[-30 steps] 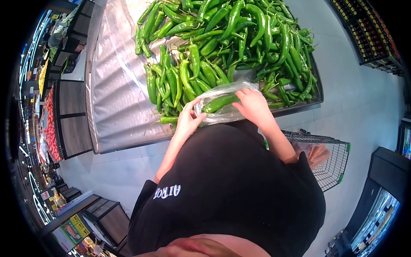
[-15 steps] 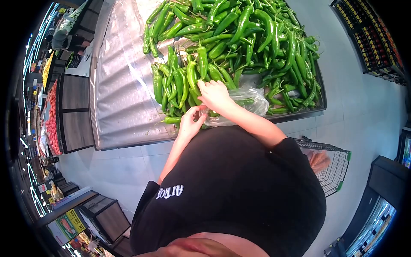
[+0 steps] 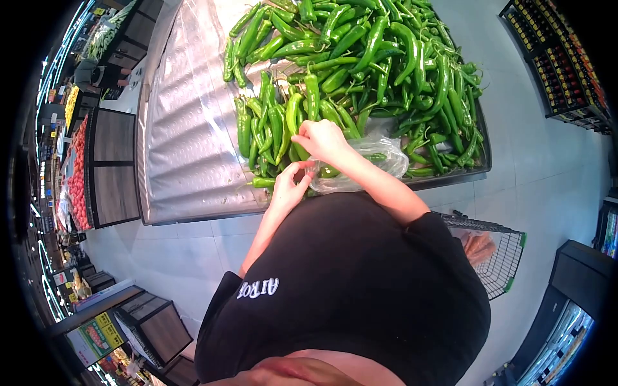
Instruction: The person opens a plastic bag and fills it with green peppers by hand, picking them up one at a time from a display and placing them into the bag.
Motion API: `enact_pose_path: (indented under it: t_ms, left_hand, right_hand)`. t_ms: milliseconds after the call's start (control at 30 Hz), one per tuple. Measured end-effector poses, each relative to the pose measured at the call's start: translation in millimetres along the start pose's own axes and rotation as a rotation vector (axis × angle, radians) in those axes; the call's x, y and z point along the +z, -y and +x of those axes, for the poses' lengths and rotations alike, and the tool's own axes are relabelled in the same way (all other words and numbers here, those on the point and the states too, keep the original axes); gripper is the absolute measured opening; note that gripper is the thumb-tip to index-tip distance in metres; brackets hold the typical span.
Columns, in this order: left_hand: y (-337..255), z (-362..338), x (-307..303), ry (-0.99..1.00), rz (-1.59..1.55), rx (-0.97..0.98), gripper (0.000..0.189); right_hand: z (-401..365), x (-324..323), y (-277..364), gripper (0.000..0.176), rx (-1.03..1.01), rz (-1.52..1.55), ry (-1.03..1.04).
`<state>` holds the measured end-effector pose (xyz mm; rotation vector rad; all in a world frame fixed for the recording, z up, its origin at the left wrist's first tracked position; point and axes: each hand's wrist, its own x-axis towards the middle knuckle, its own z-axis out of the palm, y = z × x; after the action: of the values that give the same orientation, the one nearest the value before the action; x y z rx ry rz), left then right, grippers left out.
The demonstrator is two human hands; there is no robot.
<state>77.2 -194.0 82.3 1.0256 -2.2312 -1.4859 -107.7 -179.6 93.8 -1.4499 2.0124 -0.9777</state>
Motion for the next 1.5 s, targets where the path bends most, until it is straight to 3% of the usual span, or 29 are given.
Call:
enact_pose_path:
  t_ms: [67, 200, 467, 600, 633, 733, 800, 867, 933, 1067, 1200, 1300, 1500]
  left_hand:
    - [-1, 1, -3, 0.018, -0.005, -0.015, 0.028]
    - [-5, 4, -6, 0.036, 0.007, -0.031, 0.029]
    - [-6, 4, 2, 0.043, 0.105, -0.027, 0.028]
    - [0, -4, 5, -0.011, -0.039, 0.046, 0.023]
    - [3, -5, 5, -0.04, -0.061, 0.062, 0.023]
    - [10, -5, 0, -0.139, -0.121, 0.133, 0.025]
    - [8, -7, -10, -0.18, -0.318, 0.052, 0.035]
    - [-17, -14, -27, -0.196, -0.593, 0.102, 0.053]
    - [-33, -17, -35, -0.26, -0.688, 0.209, 0.051]
    - [-61, -31, -37, -0.219, -0.407, 0.248, 0.046]
    - [-96, -40, -24, -0.114, -0.529, 0.323, 0.067]
    - [-110, -33, -19, -0.077, -0.644, 0.348, 0.071]
    - [-107, -28, -18, 0.029, -0.519, 0.38, 0.068]
  right_hand:
    - [-1, 3, 4, 0.048, -0.008, -0.165, -0.017]
    - [1, 21, -1, 0.045, -0.092, -0.362, -0.038]
    - [4, 29, -6, 0.041, -0.125, -0.379, -0.062]
    - [-1, 21, -17, 0.036, -0.017, 0.191, -0.089]
    - [-10, 6, 4, 0.03, 0.191, 0.567, -0.017]
    - [-24, -4, -1, 0.024, 0.118, 1.078, 0.013]
    - [-41, -14, -5, 0.027, 0.002, 0.991, 0.087]
    - [-56, -32, -6, 0.026, -0.355, 0.457, -0.065]
    - [-71, -49, -2, 0.029, -0.584, 0.266, -0.116]
    - [-90, -49, -13, 0.026, -0.487, 0.306, -0.093]
    - [-106, -37, -19, 0.026, -0.334, 0.286, 0.027]
    - [-105, -38, -14, 0.024, -0.333, 0.295, 0.045]
    - [-103, -47, -7, 0.024, -0.26, 0.3, 0.031]
